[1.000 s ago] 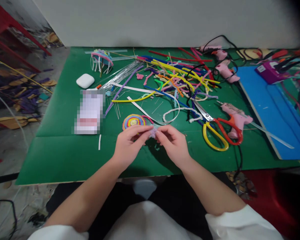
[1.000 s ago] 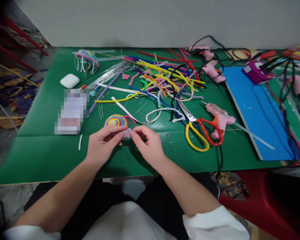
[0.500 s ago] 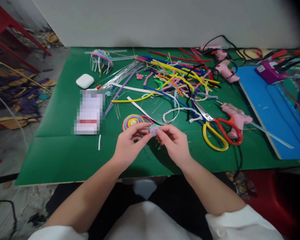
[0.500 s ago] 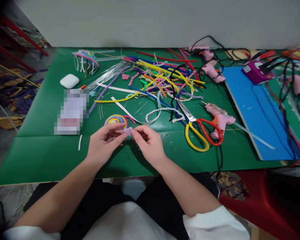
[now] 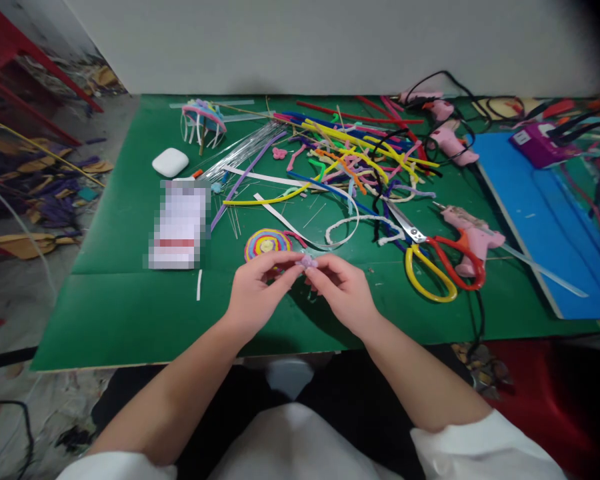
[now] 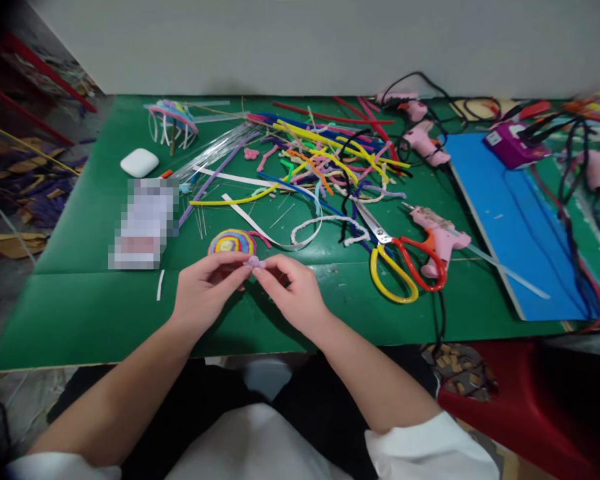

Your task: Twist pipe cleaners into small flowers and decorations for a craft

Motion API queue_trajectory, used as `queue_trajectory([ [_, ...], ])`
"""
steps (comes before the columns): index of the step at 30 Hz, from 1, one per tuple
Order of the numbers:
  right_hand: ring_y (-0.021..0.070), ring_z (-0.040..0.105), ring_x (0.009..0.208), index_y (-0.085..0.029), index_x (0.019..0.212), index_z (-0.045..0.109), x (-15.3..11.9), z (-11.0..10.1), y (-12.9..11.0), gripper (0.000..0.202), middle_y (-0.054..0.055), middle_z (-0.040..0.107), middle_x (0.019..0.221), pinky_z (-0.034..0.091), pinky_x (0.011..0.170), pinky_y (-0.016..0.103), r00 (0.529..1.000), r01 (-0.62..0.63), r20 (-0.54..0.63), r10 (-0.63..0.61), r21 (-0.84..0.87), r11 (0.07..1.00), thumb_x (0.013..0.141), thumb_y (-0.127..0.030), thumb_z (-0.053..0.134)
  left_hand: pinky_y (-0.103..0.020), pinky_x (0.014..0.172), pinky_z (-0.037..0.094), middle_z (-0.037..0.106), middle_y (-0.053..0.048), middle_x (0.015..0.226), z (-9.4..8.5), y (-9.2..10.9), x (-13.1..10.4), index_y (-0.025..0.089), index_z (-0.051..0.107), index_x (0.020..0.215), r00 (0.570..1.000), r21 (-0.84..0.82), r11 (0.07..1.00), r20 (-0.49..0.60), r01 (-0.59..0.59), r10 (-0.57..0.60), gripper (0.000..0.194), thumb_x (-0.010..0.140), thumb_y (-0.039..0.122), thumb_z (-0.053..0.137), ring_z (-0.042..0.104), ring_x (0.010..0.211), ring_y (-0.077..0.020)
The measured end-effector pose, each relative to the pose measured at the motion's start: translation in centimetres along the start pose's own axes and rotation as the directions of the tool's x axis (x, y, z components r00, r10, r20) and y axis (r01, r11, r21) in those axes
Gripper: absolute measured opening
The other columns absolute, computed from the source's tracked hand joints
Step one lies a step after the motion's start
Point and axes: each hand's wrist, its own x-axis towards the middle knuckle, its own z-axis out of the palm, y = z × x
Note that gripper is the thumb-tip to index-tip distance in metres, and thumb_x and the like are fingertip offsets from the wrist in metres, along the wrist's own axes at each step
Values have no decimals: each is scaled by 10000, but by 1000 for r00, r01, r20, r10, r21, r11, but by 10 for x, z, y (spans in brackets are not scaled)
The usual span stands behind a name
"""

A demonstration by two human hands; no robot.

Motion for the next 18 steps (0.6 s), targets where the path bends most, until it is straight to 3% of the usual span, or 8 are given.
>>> queue_trajectory([
  [7,78,527,562,-191,779,591,1,0,-1,165,-13,589,672,440,512,194,997,19,-77,-18,12,1000,808,-348,552,-193,608,518,702,-1,853,0,2,0,231,696,880,1000,42,999,-5,-16,16,152,744,274,645,645,716,-115],
  [18,68,509,541,-185,757,581,1,0,1,140,-25,574,636,428,502,186,995,46,-93,-45,12,999,813,-310,550,-181,575,496,689,-10,817,1,2,-1,191,666,837,999,-24,1000,49,18,-17,119,737,252,650,641,716,-115],
])
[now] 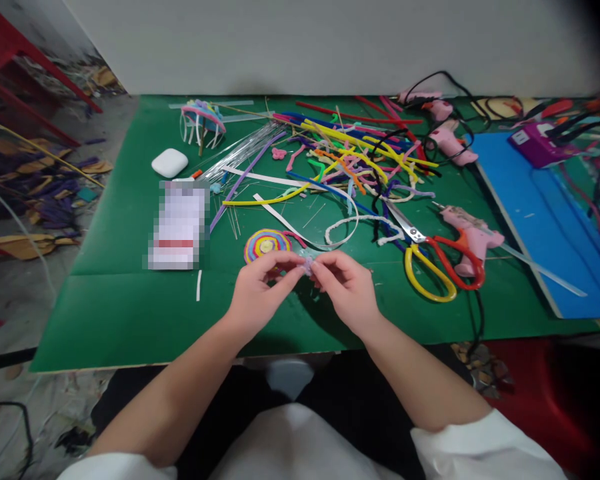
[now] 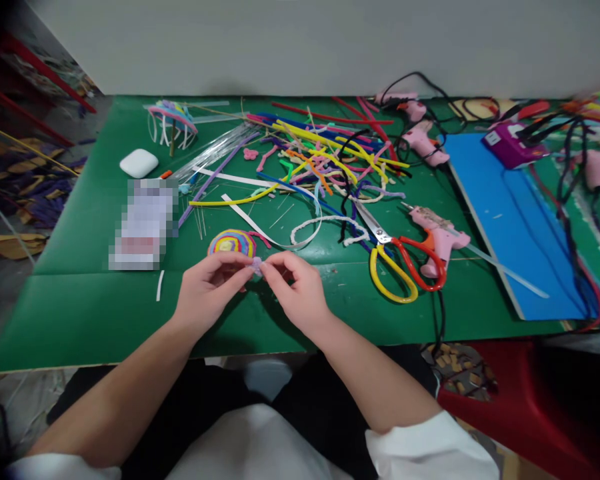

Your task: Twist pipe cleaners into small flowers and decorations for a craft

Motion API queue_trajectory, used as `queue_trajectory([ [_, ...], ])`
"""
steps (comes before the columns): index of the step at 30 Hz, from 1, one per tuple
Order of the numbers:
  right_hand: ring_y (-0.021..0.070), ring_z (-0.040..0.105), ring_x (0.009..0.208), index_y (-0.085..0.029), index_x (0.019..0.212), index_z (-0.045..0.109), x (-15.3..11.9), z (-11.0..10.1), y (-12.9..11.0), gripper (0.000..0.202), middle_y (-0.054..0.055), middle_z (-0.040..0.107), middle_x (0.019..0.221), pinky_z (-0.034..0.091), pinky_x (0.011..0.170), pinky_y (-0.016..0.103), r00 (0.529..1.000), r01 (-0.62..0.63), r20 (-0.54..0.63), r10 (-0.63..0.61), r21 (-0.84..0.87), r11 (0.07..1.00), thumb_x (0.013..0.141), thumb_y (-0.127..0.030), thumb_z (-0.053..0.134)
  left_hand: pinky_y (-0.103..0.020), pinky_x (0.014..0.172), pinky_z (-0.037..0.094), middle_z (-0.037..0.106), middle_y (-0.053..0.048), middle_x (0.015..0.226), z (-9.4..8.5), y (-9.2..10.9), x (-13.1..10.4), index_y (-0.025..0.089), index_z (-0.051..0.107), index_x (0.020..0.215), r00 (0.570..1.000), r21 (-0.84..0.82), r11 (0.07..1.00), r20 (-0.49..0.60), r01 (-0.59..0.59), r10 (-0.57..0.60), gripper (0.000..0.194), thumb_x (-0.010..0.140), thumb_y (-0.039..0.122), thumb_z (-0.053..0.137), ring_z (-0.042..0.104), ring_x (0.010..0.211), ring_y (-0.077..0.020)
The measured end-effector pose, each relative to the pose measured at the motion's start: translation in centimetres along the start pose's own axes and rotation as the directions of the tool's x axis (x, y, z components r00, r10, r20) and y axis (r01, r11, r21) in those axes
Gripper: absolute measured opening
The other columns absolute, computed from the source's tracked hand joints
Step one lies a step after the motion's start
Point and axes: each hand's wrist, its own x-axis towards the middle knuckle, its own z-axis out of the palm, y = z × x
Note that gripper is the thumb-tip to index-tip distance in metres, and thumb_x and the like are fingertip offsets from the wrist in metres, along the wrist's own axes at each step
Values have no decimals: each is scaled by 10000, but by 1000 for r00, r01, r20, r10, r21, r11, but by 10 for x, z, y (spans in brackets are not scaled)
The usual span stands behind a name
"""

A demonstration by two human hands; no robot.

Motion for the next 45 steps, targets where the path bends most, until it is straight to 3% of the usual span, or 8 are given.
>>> queue_trajectory([
  [13,67,522,546,-185,750,581,0,0,0,122,-23,589,649,437,503,183,1000,23,9,-22,-22,999,819,-279,543,-189,602,503,696,-6,831,-1,2,0,201,671,847,999,13,1000,35,27,-27,118,750,259,636,643,739,-120],
  [22,84,588,626,-209,875,613,0,1,0,116,-12,634,738,477,555,199,1000,-6,2,6,32,999,800,-289,578,-186,585,514,695,-6,813,0,1,-1,215,692,835,998,115,992,44,-51,46,112,769,233,603,642,744,-120],
  [28,74,561,553,-205,796,628,1,1,1,102,-19,630,690,468,496,190,997,-45,-67,49,68,997,767,-302,615,-181,573,528,688,-19,821,2,1,-1,209,635,1013,997,-60,997,61,48,-44,317,706,270,680,654,782,-142],
  [33,98,604,610,-208,830,635,1,1,-1,116,-2,649,730,495,511,204,997,-66,-37,71,120,991,768,-303,610,-183,608,529,676,-31,866,1,0,0,199,641,974,1000,-58,998,-25,5,-6,265,716,248,670,647,772,-126],
  [39,105,611,653,-199,814,628,1,2,1,119,5,647,749,502,556,217,999,-42,-31,44,73,996,779,-308,596,-213,669,552,668,-38,875,1,1,-1,188,626,985,999,-88,996,-43,3,-6,286,711,252,674,648,802,-136],
  [45,99,592,640,-193,790,614,1,1,-1,112,2,645,743,485,567,218,1000,6,-27,-9,-85,996,801,-292,563,-186,678,546,653,-10,826,2,-1,-1,192,607,964,1000,-109,994,-31,-5,1,268,706,203,677,642,769,-105],
])
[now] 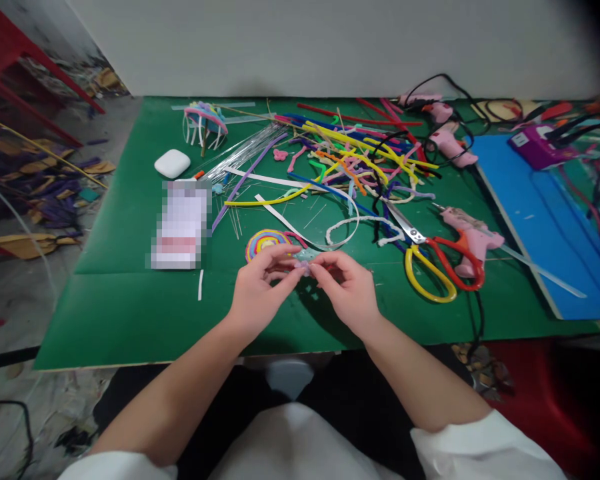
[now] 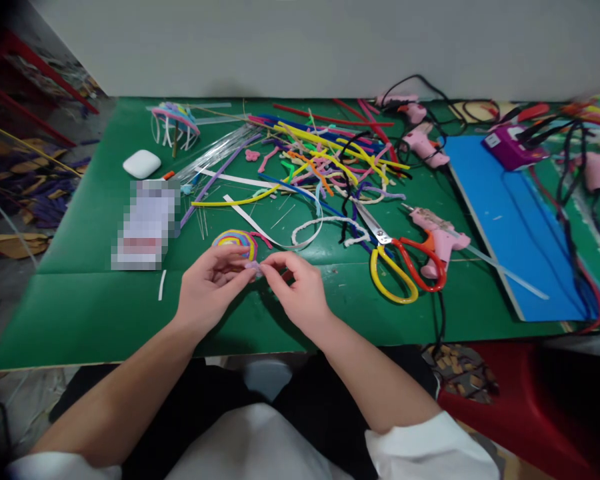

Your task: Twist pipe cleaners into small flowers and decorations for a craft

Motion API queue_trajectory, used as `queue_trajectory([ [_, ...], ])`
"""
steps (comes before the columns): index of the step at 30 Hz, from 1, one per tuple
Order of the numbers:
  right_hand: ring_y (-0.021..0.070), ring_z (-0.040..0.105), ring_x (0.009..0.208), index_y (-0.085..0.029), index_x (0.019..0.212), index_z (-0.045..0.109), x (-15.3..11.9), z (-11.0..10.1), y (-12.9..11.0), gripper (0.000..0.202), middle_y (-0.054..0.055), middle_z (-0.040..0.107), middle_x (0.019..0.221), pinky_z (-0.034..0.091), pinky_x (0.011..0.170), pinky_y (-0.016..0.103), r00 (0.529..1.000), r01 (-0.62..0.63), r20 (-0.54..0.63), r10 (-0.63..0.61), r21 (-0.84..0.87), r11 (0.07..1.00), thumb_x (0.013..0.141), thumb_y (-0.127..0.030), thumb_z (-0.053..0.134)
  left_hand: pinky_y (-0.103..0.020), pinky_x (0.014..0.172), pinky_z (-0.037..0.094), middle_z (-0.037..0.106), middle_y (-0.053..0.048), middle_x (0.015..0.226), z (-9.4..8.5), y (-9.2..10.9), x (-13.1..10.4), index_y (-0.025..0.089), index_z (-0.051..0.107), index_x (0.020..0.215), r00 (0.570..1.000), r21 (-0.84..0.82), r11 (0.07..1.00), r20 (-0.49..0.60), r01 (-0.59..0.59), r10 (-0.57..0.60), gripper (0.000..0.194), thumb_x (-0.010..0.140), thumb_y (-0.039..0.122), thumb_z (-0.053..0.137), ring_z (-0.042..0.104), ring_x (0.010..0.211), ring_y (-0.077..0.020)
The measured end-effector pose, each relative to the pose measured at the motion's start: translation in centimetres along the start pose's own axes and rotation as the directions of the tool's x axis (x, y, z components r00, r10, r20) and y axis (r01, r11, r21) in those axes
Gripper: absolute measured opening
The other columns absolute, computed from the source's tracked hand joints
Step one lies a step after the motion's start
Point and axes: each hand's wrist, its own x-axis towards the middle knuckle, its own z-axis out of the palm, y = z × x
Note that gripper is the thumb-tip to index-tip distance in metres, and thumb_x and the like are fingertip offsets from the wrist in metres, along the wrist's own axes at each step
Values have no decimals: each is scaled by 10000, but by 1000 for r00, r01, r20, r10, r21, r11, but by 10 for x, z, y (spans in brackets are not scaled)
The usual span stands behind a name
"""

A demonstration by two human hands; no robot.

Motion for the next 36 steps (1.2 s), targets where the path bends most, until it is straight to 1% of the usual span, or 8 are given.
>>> queue_trajectory([
  [5,93,582,610,-193,759,605,1,-2,-2,90,-6,643,714,472,551,209,998,52,36,-49,-72,996,794,-265,564,-195,685,534,631,5,777,0,-1,0,187,587,920,999,44,998,0,-43,43,223,711,191,665,627,712,-89],
  [10,96,578,612,-193,745,604,3,-5,-2,78,-8,635,691,470,553,209,995,71,70,-65,-98,993,788,-246,566,-189,675,523,623,12,771,0,-1,0,192,562,923,999,50,998,19,-40,39,230,714,175,655,625,728,-91],
  [16,110,572,639,-210,755,621,3,-7,1,96,0,641,713,469,580,230,985,151,111,-130,-201,968,798,-264,555,-188,662,510,607,11,765,-1,0,0,192,539,898,999,37,999,38,-9,8,220,710,173,651,615,719,-89],
  [18,116,582,658,-215,767,628,3,-7,2,109,3,651,733,474,596,237,986,148,110,-128,-197,969,805,-284,552,-181,655,500,594,14,762,-1,1,1,196,520,913,998,35,999,57,-26,24,237,712,163,641,604,710,-81],
  [21,115,596,674,-215,786,634,3,-7,1,134,3,658,757,481,600,234,991,97,102,-83,-137,986,818,-306,540,-174,636,483,569,23,741,-1,2,3,208,474,970,994,30,999,104,-40,37,294,721,145,616,585,700,-75],
  [26,116,596,702,-206,791,638,3,-6,-1,108,11,648,781,487,612,233,991,94,98,-86,-77,993,795,-294,575,-175,621,475,545,28,743,-1,1,3,236,421,1093,975,-12,999,217,42,-39,407,736,140,590,575,692,-74],
  [31,111,569,657,-198,740,619,5,-6,0,107,6,618,721,472,579,229,994,86,75,-78,-100,991,790,-282,576,-209,633,495,576,16,757,-1,1,4,232,465,1078,979,-50,994,184,101,-90,402,718,185,637,588,670,-87],
  [36,107,559,667,-199,749,589,4,-6,-2,96,5,596,735,469,573,222,991,82,112,-72,-90,993,804,-268,550,-212,645,510,585,17,737,-1,3,3,217,478,951,987,-95,990,139,99,-85,310,701,191,659,597,667,-86],
])
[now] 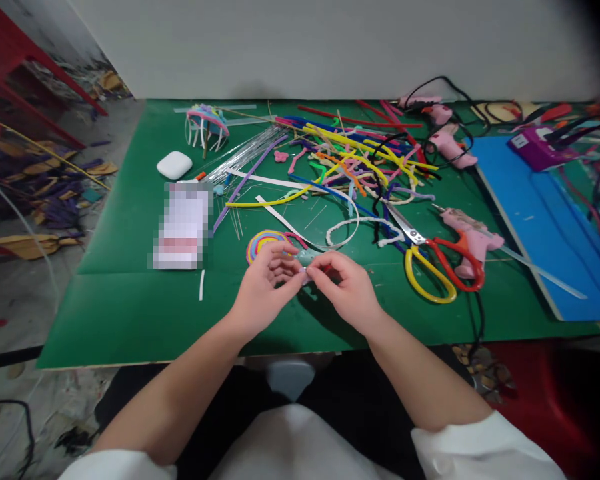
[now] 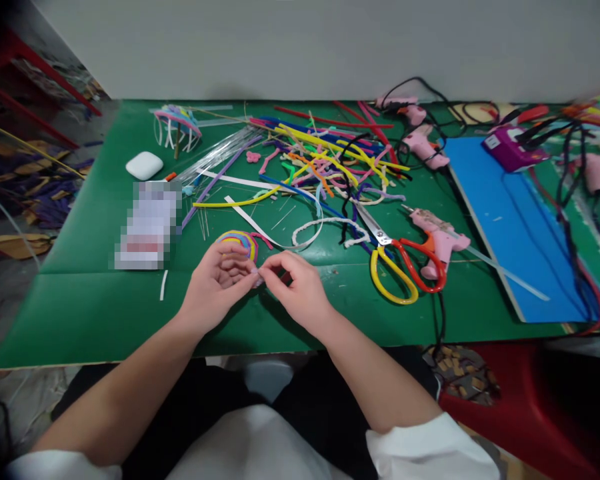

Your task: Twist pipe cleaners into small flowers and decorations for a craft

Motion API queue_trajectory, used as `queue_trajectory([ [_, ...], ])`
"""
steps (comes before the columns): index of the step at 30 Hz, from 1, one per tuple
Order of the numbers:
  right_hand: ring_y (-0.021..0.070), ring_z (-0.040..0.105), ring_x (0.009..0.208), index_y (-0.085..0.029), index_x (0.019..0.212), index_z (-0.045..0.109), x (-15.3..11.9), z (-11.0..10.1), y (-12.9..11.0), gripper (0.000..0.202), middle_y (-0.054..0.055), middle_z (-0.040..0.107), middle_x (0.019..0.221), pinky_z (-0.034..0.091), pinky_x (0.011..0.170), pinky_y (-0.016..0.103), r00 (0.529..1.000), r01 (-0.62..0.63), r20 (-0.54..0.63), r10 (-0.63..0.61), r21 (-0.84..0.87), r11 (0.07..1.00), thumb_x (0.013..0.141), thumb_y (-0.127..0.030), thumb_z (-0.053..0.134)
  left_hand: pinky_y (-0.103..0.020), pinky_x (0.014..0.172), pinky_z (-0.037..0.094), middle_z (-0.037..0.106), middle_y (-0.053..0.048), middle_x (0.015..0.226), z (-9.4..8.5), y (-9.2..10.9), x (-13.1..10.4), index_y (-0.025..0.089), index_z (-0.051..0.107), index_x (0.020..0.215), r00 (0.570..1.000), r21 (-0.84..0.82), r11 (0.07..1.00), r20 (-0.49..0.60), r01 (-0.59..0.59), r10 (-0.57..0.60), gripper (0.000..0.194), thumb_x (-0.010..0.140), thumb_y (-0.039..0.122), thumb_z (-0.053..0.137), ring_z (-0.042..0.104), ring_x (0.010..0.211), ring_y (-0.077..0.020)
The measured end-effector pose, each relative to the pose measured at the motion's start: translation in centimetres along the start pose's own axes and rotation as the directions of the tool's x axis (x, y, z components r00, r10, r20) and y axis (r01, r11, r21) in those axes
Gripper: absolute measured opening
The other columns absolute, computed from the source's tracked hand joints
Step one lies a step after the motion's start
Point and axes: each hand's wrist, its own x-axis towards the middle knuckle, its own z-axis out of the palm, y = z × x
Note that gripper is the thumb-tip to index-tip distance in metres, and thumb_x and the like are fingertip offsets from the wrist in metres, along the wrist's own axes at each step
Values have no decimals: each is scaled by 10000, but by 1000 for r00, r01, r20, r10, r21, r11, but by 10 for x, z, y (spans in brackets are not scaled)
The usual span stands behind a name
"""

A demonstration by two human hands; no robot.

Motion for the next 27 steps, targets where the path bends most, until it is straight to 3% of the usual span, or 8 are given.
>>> queue_trajectory([
  [7,90,556,614,-193,783,581,-1,1,3,137,4,603,763,462,532,214,995,-93,44,88,126,988,814,-321,541,-210,650,535,589,26,720,0,-1,0,201,501,847,999,-73,997,-37,-5,2,271,662,191,699,606,646,-79],
  [11,95,573,633,-206,825,607,-2,0,4,136,7,618,809,486,546,224,997,-65,-30,71,152,986,806,-331,558,-264,669,565,647,-5,734,-4,-1,2,183,612,881,997,-35,998,-63,46,-48,239,673,257,703,643,663,-121],
  [15,119,594,760,-217,855,616,-2,0,1,98,18,625,864,502,604,233,995,55,-89,-50,45,997,795,-289,587,-279,664,573,688,-20,724,-6,-1,3,169,674,856,991,-25,996,-93,89,-91,224,676,300,703,656,646,-139],
  [19,118,595,733,-218,839,627,-2,2,3,65,14,648,815,495,610,235,974,197,-89,-208,-120,973,797,-252,591,-261,654,567,691,-17,707,-7,0,3,153,681,817,990,-46,994,-98,101,-105,234,646,306,725,649,614,-126],
  [27,134,617,727,-207,845,636,-1,2,9,74,22,684,776,500,684,260,867,455,-69,-494,-296,840,795,-173,593,-188,602,542,678,9,636,-6,1,2,156,678,759,985,-121,983,-85,140,-151,170,632,250,741,638,600,-99],
])
